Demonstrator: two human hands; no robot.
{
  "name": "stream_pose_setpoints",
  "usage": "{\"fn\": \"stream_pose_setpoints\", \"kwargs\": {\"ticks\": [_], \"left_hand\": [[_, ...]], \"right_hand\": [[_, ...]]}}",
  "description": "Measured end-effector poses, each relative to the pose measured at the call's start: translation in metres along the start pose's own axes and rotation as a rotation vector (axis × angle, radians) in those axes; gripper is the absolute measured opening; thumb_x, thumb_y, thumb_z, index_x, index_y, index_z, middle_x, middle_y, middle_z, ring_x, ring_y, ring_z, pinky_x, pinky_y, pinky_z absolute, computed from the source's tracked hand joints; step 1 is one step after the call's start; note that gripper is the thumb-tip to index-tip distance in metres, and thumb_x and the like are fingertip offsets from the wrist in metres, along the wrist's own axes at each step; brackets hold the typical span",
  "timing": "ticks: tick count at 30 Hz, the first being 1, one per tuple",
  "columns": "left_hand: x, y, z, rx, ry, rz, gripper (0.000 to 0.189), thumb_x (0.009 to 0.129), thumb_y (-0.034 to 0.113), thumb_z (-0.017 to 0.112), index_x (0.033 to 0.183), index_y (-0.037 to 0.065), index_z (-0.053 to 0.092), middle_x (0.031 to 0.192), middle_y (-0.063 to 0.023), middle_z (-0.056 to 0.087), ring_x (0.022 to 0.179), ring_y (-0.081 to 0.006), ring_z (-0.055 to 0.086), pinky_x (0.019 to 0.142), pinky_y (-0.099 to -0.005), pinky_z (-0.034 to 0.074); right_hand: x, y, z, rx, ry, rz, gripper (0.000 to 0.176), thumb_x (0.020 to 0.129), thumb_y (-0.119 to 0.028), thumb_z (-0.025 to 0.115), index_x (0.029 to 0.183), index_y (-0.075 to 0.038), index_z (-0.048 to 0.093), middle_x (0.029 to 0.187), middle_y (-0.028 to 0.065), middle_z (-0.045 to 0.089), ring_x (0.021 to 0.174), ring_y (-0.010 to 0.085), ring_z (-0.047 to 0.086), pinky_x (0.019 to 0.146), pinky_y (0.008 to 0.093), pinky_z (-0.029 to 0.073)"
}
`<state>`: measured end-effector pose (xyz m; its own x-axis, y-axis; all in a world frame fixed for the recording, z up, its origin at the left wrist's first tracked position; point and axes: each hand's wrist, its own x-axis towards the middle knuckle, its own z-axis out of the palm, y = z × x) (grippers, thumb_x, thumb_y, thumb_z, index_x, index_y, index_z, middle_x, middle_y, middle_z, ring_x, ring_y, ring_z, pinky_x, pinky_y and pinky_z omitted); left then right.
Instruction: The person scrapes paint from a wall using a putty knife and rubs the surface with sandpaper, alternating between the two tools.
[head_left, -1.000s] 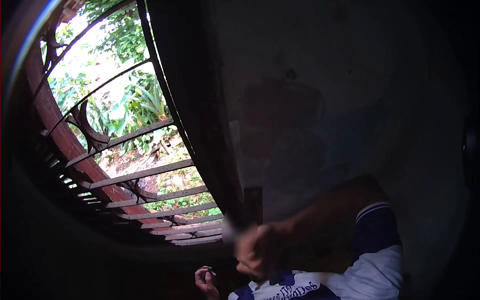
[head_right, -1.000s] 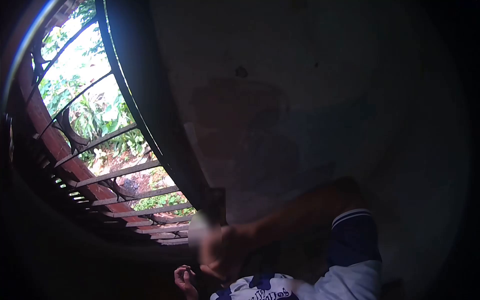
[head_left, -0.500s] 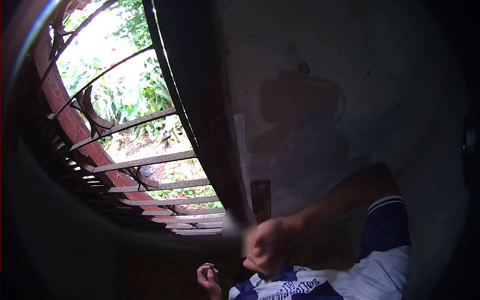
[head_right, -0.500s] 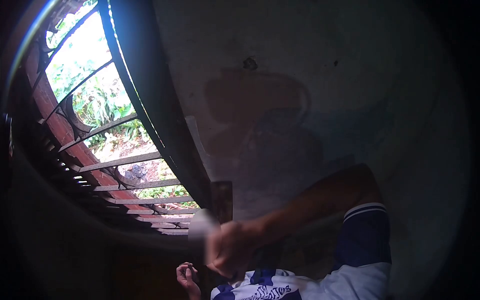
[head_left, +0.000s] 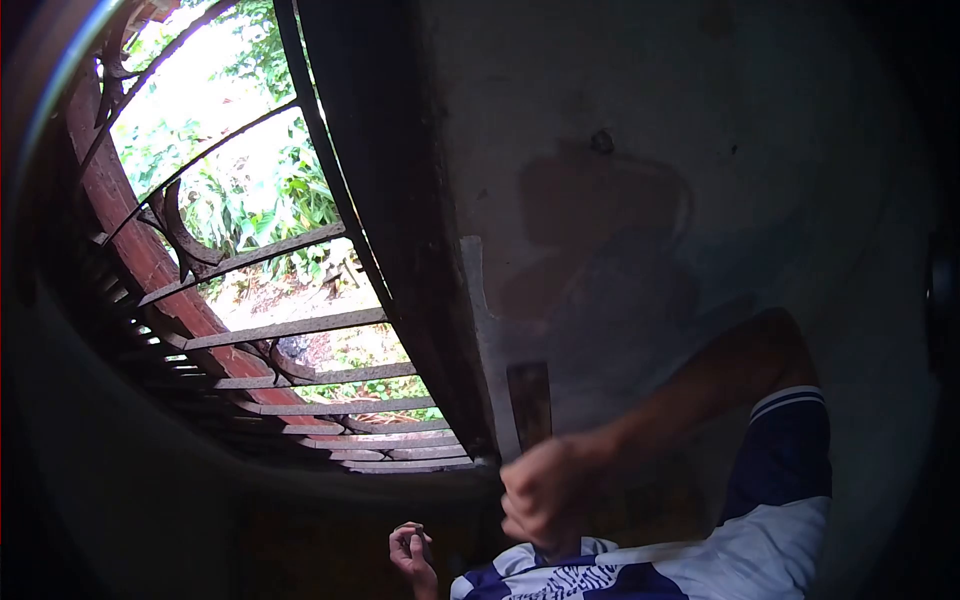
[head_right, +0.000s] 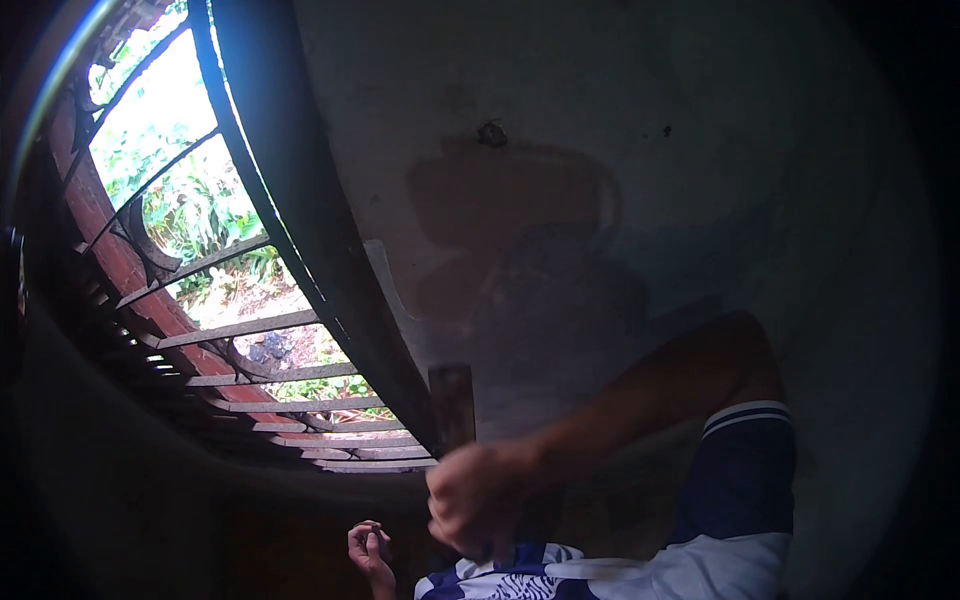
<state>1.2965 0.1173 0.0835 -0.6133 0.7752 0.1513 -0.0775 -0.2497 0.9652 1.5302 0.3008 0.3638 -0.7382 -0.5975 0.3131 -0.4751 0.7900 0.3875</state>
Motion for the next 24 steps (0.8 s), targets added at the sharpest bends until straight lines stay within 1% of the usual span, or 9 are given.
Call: {"fn": "stream_pose_setpoints", "kwargs": {"ticks": [4,7,8,11,15,16,20,23,24], "left_hand": [[0.002,-0.001,0.006,0.024,-0.009,0.015,0.012,0.093,0.014,0.058,0.098,0.004,0.055,0.101,-0.0105,0.061,0.074,-0.0125,0.056,0.069,-0.0263,0.047],[0.000,0.000,0.007,0.003,-0.002,0.004,0.010,0.092,0.012,0.059,0.098,0.004,0.056,0.102,-0.0112,0.061,0.076,-0.0138,0.058,0.071,-0.0274,0.048],[0.000,0.000,0.008,0.007,0.001,0.005,0.010,0.092,0.012,0.059,0.098,0.004,0.056,0.102,-0.0112,0.061,0.076,-0.0138,0.058,0.071,-0.0274,0.048],[-0.004,0.001,0.008,0.030,-0.007,0.002,0.011,0.092,0.012,0.059,0.098,0.004,0.056,0.102,-0.0115,0.061,0.075,-0.0137,0.058,0.071,-0.0275,0.048],[-0.005,-0.003,0.007,0.010,0.009,-0.005,0.011,0.091,0.012,0.059,0.098,0.004,0.056,0.103,-0.0118,0.061,0.075,-0.0138,0.058,0.071,-0.0277,0.048],[-0.005,-0.005,0.007,0.011,0.014,0.001,0.012,0.091,0.013,0.059,0.098,0.004,0.056,0.103,-0.0117,0.061,0.075,-0.0138,0.058,0.071,-0.0278,0.048],[-0.009,-0.006,0.010,0.036,0.022,0.009,0.012,0.091,0.013,0.059,0.098,0.004,0.056,0.102,-0.0115,0.061,0.075,-0.0137,0.058,0.071,-0.0277,0.048],[-0.011,-0.004,0.015,0.020,0.033,0.001,0.011,0.091,0.013,0.059,0.098,0.004,0.056,0.102,-0.0114,0.061,0.075,-0.0136,0.058,0.071,-0.0276,0.048],[-0.013,-0.003,0.016,0.009,0.035,-0.010,0.011,0.091,0.013,0.058,0.098,0.004,0.056,0.102,-0.0113,0.061,0.075,-0.0136,0.058,0.071,-0.0276,0.048]], "right_hand": [[-0.007,0.016,0.003,0.112,0.063,0.080,0.029,0.058,-0.039,0.057,0.053,-0.014,0.042,0.050,-0.0073,0.039,0.042,0.0094,0.043,0.042,0.0278,0.030],[-0.003,-0.006,-0.002,0.009,-0.022,-0.036,0.038,0.070,-0.046,0.055,0.054,-0.014,0.042,0.050,-0.0057,0.039,0.042,0.0109,0.044,0.042,0.0299,0.031],[-0.010,0.005,0.004,0.029,-0.024,0.038,0.044,0.075,-0.050,0.054,0.055,-0.012,0.044,0.051,-0.0046,0.041,0.042,0.0119,0.045,0.041,0.0302,0.031],[-0.015,0.020,0.004,0.181,0.033,0.044,0.043,0.074,-0.049,0.056,0.056,-0.011,0.047,0.051,-0.0040,0.043,0.042,0.0116,0.047,0.041,0.0301,0.032],[-0.014,-0.002,-0.006,0.135,-0.117,-0.024,0.048,0.080,-0.053,0.053,0.059,-0.011,0.048,0.051,-0.0031,0.045,0.044,0.0133,0.052,0.042,0.0306,0.035],[-0.027,0.012,0.011,0.362,-0.031,0.140,0.048,0.080,-0.053,0.055,0.058,-0.010,0.047,0.051,-0.0034,0.046,0.043,0.0145,0.052,0.043,0.0305,0.036],[-0.019,0.005,-0.007,0.311,-0.070,0.063,0.047,0.076,-0.054,0.057,0.060,-0.011,0.049,0.052,-0.0007,0.050,0.045,0.0156,0.054,0.043,0.0305,0.039],[-0.027,-0.006,-0.001,0.254,-0.216,-0.036,0.051,0.079,-0.057,0.056,0.059,-0.011,0.049,0.053,0.0002,0.051,0.046,0.0156,0.055,0.043,0.0307,0.040],[-0.035,0.012,0.006,0.404,-0.131,0.132,0.051,0.080,-0.056,0.055,0.057,-0.011,0.048,0.051,-0.0014,0.050,0.045,0.0156,0.055,0.043,0.0306,0.040]]}}
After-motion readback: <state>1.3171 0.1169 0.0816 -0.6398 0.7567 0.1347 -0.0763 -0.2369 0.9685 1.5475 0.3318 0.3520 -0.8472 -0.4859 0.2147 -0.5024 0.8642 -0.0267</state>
